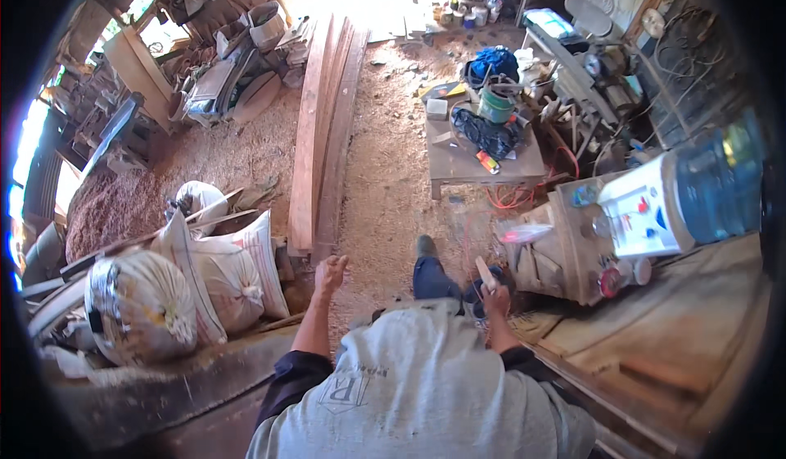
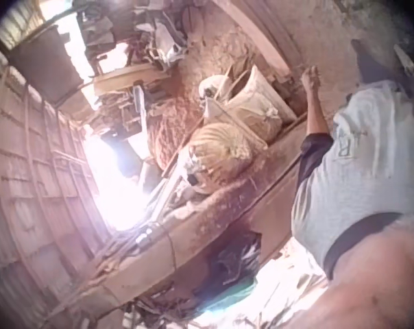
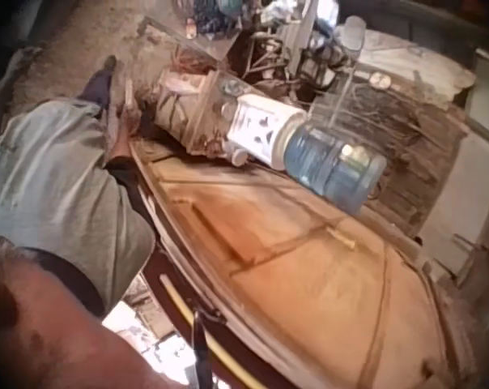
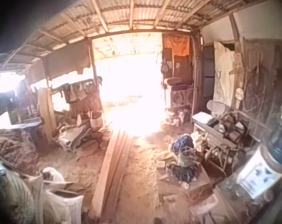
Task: The person assembles wooden components by nailing them together, measuring and marking wood for cutting, and applying wood glue to a joint.
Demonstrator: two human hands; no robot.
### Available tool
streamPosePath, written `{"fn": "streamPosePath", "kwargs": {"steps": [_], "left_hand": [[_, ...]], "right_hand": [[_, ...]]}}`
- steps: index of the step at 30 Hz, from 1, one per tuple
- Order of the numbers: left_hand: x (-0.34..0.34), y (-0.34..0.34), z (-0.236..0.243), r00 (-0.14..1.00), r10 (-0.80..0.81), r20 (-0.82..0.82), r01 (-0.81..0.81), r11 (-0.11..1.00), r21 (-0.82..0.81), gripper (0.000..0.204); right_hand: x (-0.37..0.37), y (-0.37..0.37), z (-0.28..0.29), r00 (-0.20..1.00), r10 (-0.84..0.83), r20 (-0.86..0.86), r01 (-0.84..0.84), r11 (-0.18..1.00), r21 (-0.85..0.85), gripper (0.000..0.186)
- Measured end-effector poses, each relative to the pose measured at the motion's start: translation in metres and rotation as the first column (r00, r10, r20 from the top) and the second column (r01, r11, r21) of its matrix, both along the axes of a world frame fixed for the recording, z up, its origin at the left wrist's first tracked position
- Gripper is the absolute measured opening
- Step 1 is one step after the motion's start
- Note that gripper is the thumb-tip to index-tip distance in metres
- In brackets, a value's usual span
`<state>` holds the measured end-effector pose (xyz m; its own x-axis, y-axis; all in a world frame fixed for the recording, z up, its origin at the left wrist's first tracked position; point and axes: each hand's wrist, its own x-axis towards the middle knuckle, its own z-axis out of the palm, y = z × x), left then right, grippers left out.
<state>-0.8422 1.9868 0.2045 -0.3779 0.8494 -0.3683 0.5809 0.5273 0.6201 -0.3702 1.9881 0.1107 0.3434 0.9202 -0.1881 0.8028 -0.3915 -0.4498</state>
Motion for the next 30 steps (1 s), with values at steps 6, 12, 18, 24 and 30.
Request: {"fn": "streamPosePath", "kwargs": {"steps": [6, 12, 18, 24, 30], "left_hand": [[-0.088, -0.028, -0.143, 0.999, -0.02, -0.035, 0.005, 0.915, -0.404, 0.045], [-0.161, 0.053, -0.141, 0.986, 0.097, 0.136, -0.003, 0.824, -0.567, 0.043], [-0.276, 0.311, -0.225, 0.992, -0.033, 0.122, 0.091, 0.857, -0.508, 0.041], [-0.41, 0.686, -0.213, 0.969, 0.043, 0.243, -0.044, 0.999, -0.004, 0.032], [-0.438, 1.007, -0.102, 0.975, 0.101, 0.199, -0.157, 0.944, 0.29, 0.031]], "right_hand": [[-0.032, 0.222, -0.026, 0.975, 0.223, -0.017, -0.183, 0.753, -0.633, 0.048], [-0.102, 0.407, -0.031, 0.954, 0.133, -0.268, -0.292, 0.605, -0.74, 0.04], [-0.204, 0.569, -0.081, 0.959, 0.097, -0.268, -0.278, 0.522, -0.807, 0.035], [-0.265, 0.725, -0.163, 0.706, 0.687, -0.172, -0.569, 0.407, -0.715, 0.039], [-0.325, 0.924, -0.225, 0.779, 0.567, -0.269, -0.55, 0.411, -0.727, 0.047]]}}
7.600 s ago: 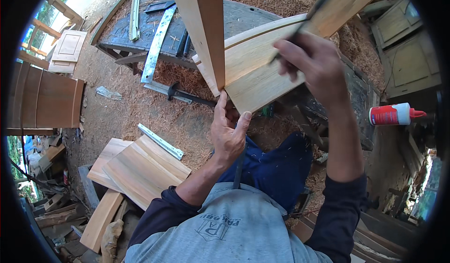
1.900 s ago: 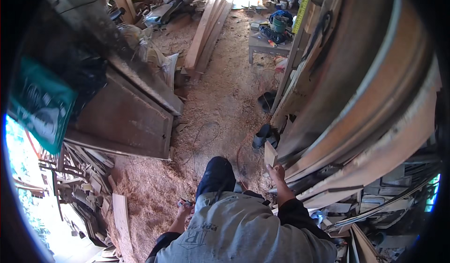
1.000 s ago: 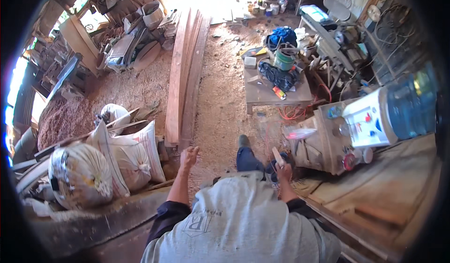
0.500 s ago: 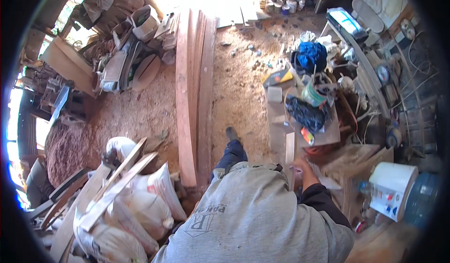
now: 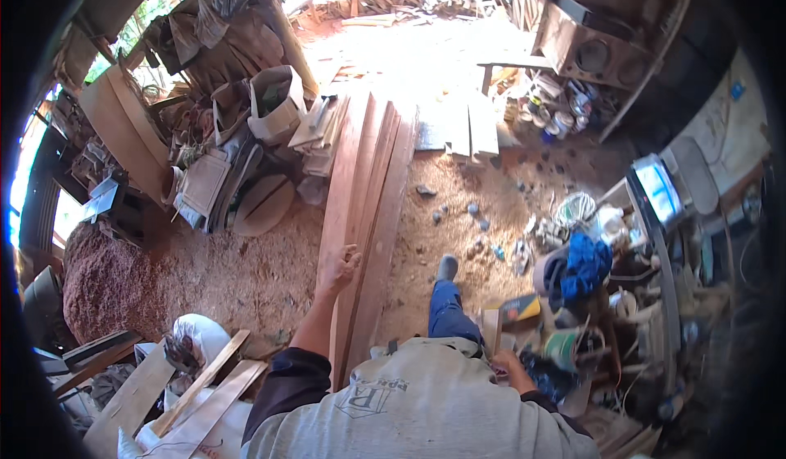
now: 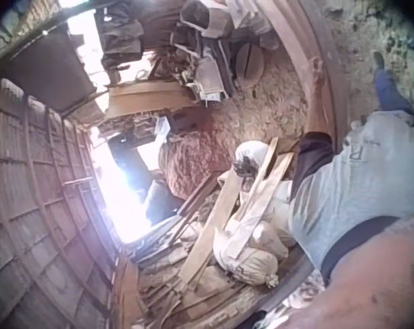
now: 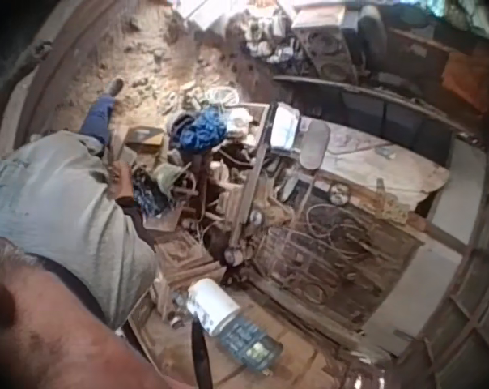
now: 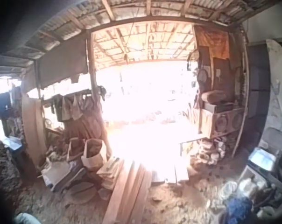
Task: The person assembles wooden components by nailing them together, measuring and marking wood for cutting, and applying wood glue to a joint.
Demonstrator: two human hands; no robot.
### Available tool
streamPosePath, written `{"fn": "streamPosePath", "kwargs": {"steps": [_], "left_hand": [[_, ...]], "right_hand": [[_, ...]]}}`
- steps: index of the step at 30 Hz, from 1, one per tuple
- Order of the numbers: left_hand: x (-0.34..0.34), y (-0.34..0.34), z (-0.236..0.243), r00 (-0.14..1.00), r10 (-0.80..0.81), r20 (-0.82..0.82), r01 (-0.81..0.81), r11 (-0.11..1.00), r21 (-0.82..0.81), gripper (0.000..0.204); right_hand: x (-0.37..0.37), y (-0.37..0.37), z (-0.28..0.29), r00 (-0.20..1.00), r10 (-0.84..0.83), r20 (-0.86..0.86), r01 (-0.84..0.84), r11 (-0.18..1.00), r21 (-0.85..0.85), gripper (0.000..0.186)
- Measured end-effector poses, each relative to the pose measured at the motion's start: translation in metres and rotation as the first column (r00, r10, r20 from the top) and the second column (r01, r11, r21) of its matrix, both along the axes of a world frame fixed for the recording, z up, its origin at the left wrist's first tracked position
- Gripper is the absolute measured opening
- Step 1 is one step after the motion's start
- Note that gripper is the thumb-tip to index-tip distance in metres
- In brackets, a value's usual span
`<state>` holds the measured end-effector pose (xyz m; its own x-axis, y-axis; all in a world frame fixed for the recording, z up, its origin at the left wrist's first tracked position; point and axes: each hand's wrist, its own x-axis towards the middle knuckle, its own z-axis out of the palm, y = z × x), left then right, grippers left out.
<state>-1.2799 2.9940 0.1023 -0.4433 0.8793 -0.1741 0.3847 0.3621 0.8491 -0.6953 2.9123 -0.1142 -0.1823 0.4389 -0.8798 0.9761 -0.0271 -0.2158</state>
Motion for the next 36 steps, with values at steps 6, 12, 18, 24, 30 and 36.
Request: {"fn": "streamPosePath", "kwargs": {"steps": [6, 12, 18, 24, 30, 36], "left_hand": [[-0.057, 0.036, -0.108, 0.945, -0.211, -0.251, 0.064, 0.87, -0.49, 0.043], [-0.058, 0.024, -0.127, 0.935, -0.309, 0.173, 0.304, 0.451, -0.839, 0.053], [-0.116, 0.187, -0.17, 0.957, -0.291, 0.006, 0.205, 0.658, -0.724, 0.053], [-0.196, 0.472, -0.159, 0.992, 0.113, 0.062, -0.09, 0.952, -0.293, 0.05], [-0.231, 0.694, -0.088, 0.99, 0.058, 0.131, -0.022, 0.965, -0.263, 0.046], [-0.248, 0.769, -0.12, 0.997, 0.013, 0.082, 0.027, 0.882, -0.47, 0.048]], "right_hand": [[-0.071, 0.238, 0.05, 0.843, -0.505, 0.185, 0.449, 0.85, 0.276, 0.049], [-0.093, 0.444, 0.12, 0.788, -0.611, 0.084, 0.502, 0.714, 0.488, 0.04], [-0.142, 0.593, 0.088, 0.777, -0.611, -0.155, 0.553, 0.542, 0.633, 0.036], [-0.217, 0.706, 0.103, 0.834, -0.529, 0.157, 0.377, 0.754, 0.538, 0.047], [-0.31, 0.836, 0.161, 0.861, -0.493, 0.129, 0.403, 0.813, 0.419, 0.053], [-0.368, 0.982, 0.145, 0.86, -0.509, -0.032, 0.445, 0.719, 0.534, 0.063]]}}
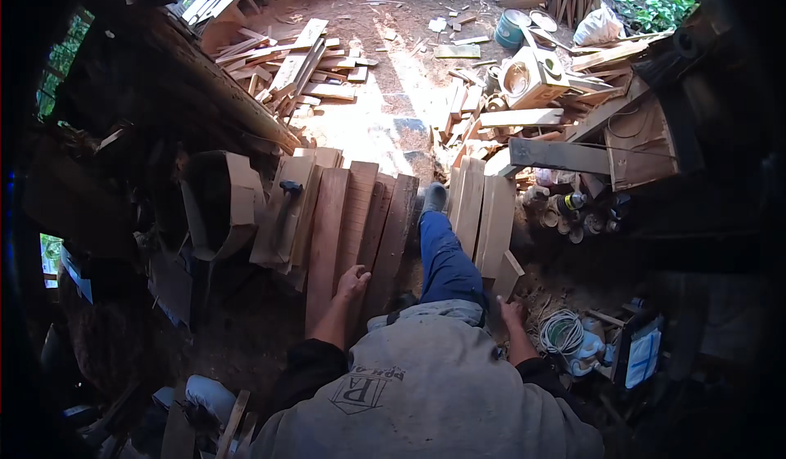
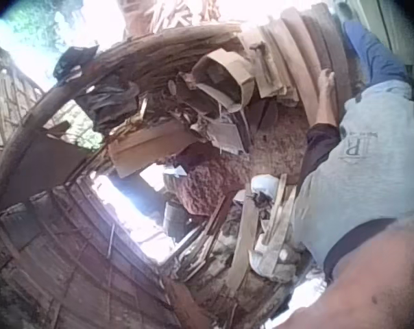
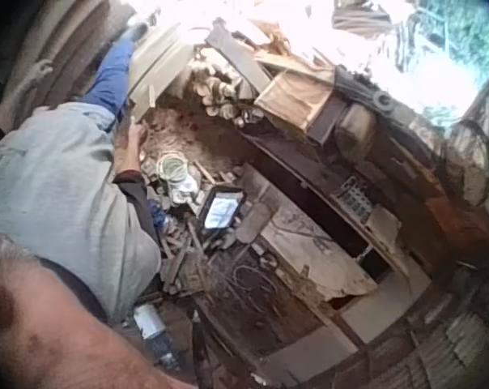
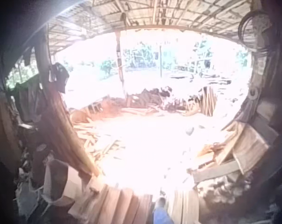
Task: The person assembles wooden components by nailing them together, measuring and marking wood for cutting, and applying wood glue to a joint.
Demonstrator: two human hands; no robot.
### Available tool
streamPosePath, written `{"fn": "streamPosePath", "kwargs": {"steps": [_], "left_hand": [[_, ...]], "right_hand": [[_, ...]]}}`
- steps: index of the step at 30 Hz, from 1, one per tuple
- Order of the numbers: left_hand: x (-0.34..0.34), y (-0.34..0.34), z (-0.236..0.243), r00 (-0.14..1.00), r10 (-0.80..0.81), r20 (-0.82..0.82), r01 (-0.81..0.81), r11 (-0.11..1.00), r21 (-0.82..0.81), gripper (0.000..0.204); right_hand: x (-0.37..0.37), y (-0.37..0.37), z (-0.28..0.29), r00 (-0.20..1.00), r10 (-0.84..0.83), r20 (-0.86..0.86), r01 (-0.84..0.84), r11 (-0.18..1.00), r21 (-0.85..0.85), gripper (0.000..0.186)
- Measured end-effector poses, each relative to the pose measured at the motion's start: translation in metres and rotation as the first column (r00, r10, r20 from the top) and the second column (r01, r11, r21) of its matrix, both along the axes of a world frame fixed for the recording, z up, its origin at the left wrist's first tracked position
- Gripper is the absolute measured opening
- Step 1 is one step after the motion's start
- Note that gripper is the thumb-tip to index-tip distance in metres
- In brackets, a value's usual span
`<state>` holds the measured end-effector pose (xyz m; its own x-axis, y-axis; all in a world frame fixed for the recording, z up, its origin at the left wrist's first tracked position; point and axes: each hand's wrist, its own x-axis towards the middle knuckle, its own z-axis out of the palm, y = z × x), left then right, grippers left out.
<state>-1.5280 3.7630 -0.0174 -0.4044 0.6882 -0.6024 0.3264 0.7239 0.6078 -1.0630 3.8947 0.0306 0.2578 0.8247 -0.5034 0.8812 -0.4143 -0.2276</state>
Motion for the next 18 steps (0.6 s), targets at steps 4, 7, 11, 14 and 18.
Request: {"fn": "streamPosePath", "kwargs": {"steps": [4, 7, 11, 14, 18], "left_hand": [[-0.043, -0.003, -0.038, 0.958, -0.283, -0.04, 0.24, 0.873, -0.424, 0.055], [-0.076, 0.058, -0.022, 0.889, -0.441, 0.123, 0.435, 0.729, -0.529, 0.052], [-0.137, 0.155, 0.022, 0.982, 0.15, -0.111, -0.161, 0.983, -0.094, 0.052], [-0.155, 0.307, 0.082, 0.964, 0.266, -0.015, -0.264, 0.96, 0.092, 0.053], [-0.171, 0.421, 0.113, 0.97, 0.186, -0.158, -0.145, 0.959, 0.243, 0.056]], "right_hand": [[-0.024, 0.103, -0.016, 0.991, -0.111, 0.068, 0.111, 0.994, 0.013, 0.062], [-0.003, 0.2, -0.059, 0.958, -0.107, -0.267, 0.121, 0.992, 0.037, 0.058], [-0.051, 0.324, -0.062, 0.972, -0.081, -0.219, 0.101, 0.992, 0.079, 0.031], [-0.062, 0.405, -0.084, 0.87, -0.113, -0.48, 0.244, 0.945, 0.219, 0.03], [-0.1, 0.47, -0.075, 0.839, -0.176, -0.514, 0.281, 0.95, 0.134, 0.033]]}}
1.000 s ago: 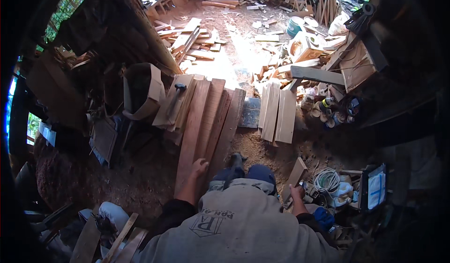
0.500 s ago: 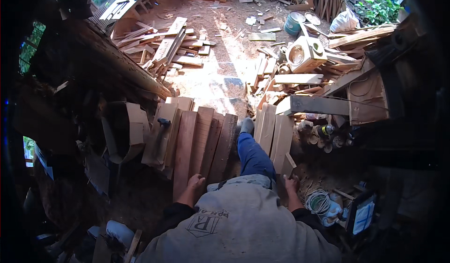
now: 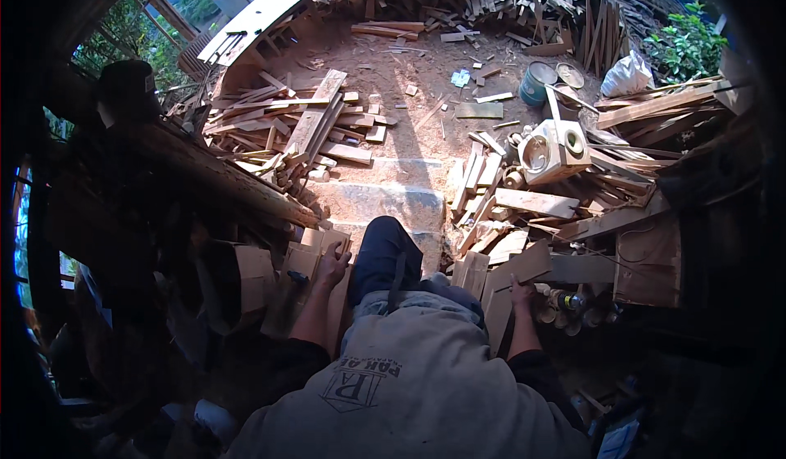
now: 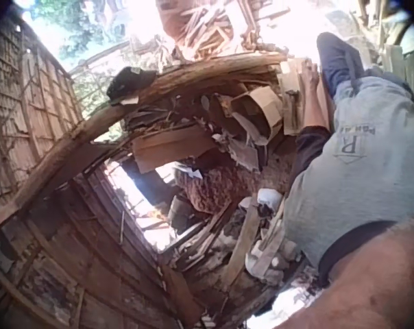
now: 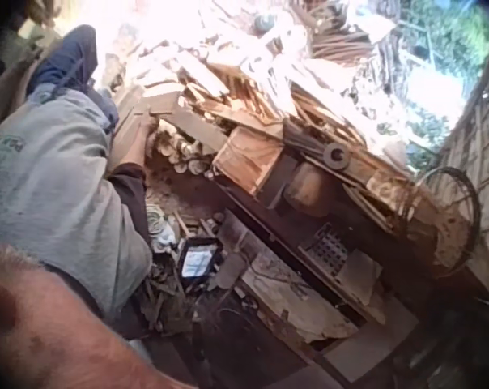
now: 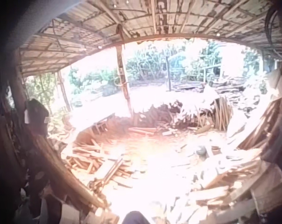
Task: The person assembles wooden components by nailing them together, measuring and marking wood for cutting, and applying wood glue to a joint.
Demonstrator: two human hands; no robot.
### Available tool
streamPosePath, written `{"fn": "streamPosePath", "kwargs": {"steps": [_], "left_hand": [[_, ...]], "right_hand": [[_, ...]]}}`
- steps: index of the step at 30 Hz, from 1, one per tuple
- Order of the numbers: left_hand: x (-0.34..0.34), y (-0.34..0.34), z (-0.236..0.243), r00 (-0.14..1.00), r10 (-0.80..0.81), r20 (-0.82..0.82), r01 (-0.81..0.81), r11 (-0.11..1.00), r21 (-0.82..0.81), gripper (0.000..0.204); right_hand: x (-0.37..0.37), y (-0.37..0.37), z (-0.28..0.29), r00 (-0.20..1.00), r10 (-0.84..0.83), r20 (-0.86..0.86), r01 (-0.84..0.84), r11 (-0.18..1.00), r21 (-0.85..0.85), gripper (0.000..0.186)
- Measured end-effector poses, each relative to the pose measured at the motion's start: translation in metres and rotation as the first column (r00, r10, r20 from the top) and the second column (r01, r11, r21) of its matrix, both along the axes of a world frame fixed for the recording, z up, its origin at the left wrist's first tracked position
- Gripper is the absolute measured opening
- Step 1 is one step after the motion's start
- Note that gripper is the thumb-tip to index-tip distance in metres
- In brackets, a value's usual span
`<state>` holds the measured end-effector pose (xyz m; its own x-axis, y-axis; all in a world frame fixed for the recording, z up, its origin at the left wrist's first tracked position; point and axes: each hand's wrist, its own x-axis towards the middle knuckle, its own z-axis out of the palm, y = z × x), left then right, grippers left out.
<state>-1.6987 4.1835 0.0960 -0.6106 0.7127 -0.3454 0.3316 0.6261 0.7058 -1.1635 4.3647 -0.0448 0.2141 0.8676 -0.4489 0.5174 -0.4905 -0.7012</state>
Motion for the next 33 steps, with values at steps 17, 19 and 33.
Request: {"fn": "streamPosePath", "kwargs": {"steps": [17, 19, 33], "left_hand": [[-0.134, 0.105, -0.318, 0.925, -0.333, 0.182, 0.377, 0.746, -0.55, 0.04], [-0.184, 0.159, -0.364, 0.939, -0.004, 0.344, 0.237, 0.733, -0.637, 0.044], [-0.432, 0.636, -0.29, 0.975, 0.206, -0.089, -0.17, 0.937, 0.305, 0.042]], "right_hand": [[-0.141, 0.173, -0.107, 0.859, 0.374, 0.351, -0.312, 0.924, -0.221, 0.045], [-0.184, 0.228, -0.155, 0.865, 0.409, 0.292, -0.37, 0.911, -0.18, 0.044], [-0.384, 0.658, -0.32, 0.664, 0.747, 0.023, -0.746, 0.665, -0.041, 0.034]]}}
